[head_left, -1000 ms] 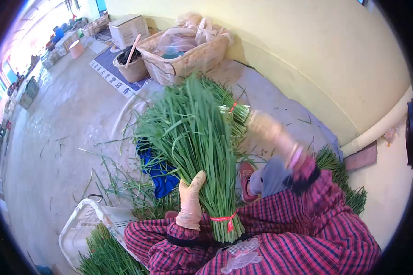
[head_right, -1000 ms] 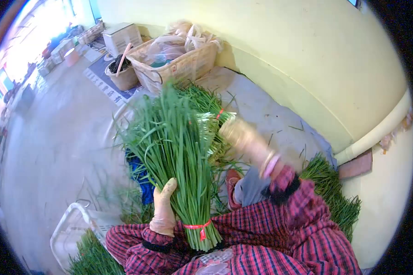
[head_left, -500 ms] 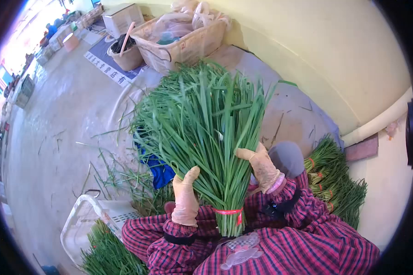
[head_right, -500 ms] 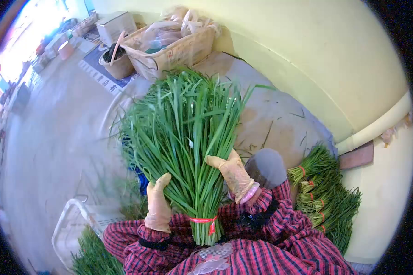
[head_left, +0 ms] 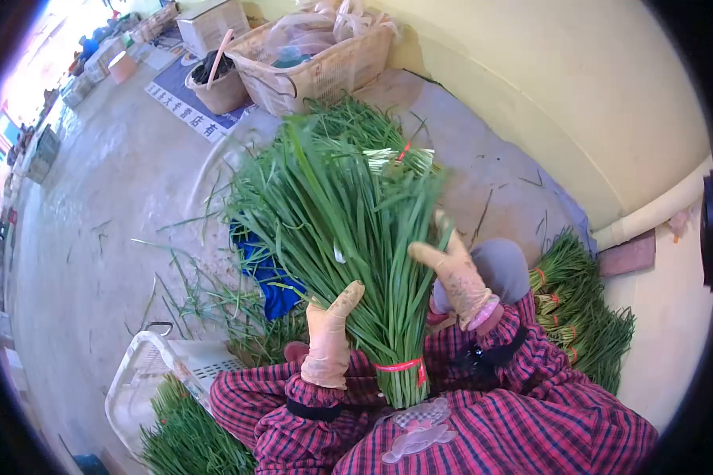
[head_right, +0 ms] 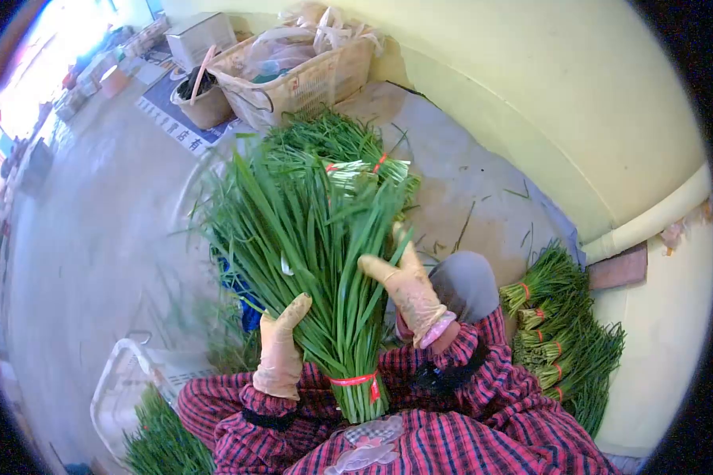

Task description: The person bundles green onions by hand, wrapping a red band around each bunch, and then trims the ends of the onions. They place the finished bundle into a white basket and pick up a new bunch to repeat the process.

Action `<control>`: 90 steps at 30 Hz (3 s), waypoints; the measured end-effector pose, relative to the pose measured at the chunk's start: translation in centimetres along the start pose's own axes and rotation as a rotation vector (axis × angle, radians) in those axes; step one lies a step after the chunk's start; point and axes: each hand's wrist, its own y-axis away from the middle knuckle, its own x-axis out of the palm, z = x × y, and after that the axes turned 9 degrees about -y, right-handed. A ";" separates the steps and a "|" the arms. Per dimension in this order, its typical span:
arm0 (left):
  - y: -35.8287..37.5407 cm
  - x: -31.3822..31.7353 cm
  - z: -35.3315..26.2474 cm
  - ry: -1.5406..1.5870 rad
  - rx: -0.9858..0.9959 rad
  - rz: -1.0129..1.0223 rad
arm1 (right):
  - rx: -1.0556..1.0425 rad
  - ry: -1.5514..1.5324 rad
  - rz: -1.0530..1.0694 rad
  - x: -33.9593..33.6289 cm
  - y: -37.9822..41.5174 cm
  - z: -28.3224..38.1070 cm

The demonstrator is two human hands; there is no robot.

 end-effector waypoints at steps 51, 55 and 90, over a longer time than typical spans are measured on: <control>0.2 -0.7 -3.6 -0.202 0.304 0.041 | 0.194 -0.168 0.283 0.7 1.5 -1.3; 0.4 -3.5 -4.9 -0.308 0.263 0.122 | 0.248 -0.268 0.227 -0.6 2.1 1.4; -1.5 -0.9 0.1 0.123 0.075 -0.040 | -0.050 -0.063 0.045 1.9 -2.5 -1.1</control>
